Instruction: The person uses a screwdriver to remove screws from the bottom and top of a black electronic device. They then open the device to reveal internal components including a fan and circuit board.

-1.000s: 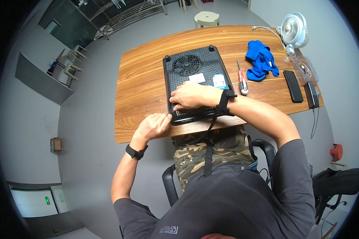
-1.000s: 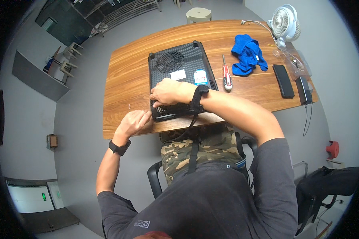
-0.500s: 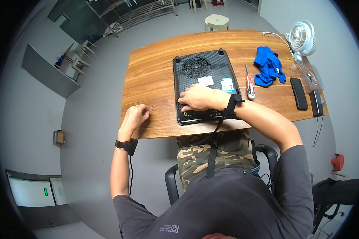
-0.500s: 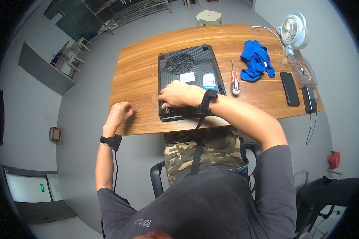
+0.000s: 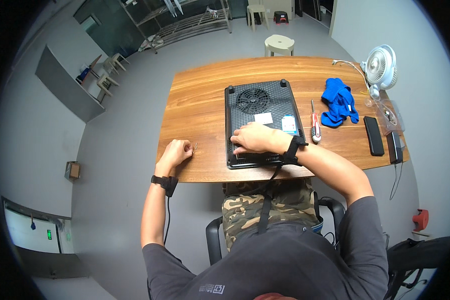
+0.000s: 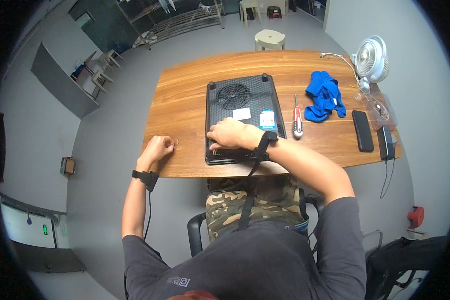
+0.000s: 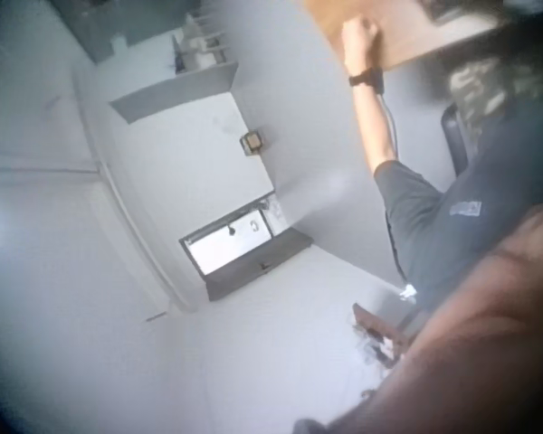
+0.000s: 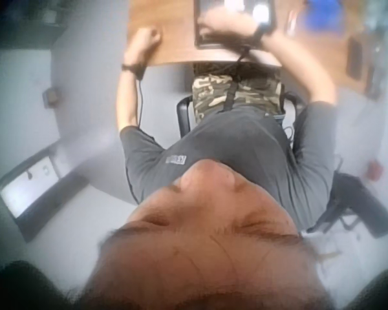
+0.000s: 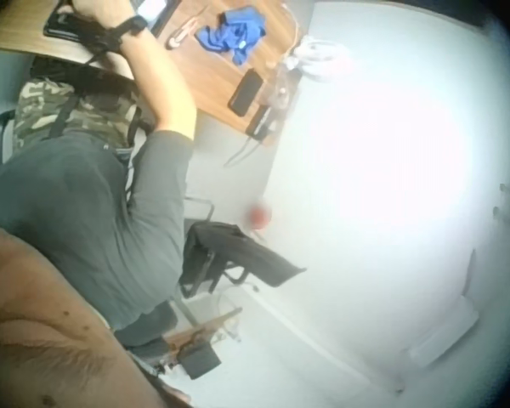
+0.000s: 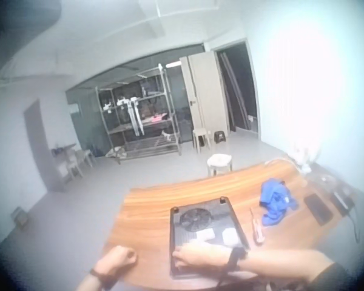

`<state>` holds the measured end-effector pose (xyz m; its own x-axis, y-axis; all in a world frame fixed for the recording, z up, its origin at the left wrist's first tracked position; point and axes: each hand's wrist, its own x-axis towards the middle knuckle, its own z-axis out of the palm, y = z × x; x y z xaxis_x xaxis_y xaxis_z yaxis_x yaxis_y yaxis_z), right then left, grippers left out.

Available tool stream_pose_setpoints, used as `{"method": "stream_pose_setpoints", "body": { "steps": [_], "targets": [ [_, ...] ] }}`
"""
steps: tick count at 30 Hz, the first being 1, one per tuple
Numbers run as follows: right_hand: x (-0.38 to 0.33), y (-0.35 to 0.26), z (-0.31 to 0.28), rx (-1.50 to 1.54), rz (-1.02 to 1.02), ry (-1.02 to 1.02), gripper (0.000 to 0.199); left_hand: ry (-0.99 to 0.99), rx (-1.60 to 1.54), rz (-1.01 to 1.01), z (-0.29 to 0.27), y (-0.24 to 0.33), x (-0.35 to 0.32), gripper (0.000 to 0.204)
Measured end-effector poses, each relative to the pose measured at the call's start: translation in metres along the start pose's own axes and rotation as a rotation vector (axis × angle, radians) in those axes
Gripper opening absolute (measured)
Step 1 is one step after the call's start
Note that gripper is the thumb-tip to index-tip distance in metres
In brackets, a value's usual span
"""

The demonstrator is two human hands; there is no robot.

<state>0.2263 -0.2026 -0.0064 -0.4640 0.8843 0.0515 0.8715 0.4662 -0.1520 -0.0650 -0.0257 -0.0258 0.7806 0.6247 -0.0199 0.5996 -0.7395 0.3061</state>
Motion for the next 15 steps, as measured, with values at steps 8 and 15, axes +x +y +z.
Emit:
{"method": "stream_pose_setpoints", "body": {
  "steps": [8,15],
  "targets": [
    [-0.026,0.008,-0.026,0.191,0.113,-0.004,0.050,0.016,0.025,0.007,-0.012,0.018,0.001,0.017],
    [-0.098,0.066,-0.052,0.147,0.516,0.339,0.045,0.292,-0.216,0.068,0.000,0.046,0.003,0.028]
  ]
}}
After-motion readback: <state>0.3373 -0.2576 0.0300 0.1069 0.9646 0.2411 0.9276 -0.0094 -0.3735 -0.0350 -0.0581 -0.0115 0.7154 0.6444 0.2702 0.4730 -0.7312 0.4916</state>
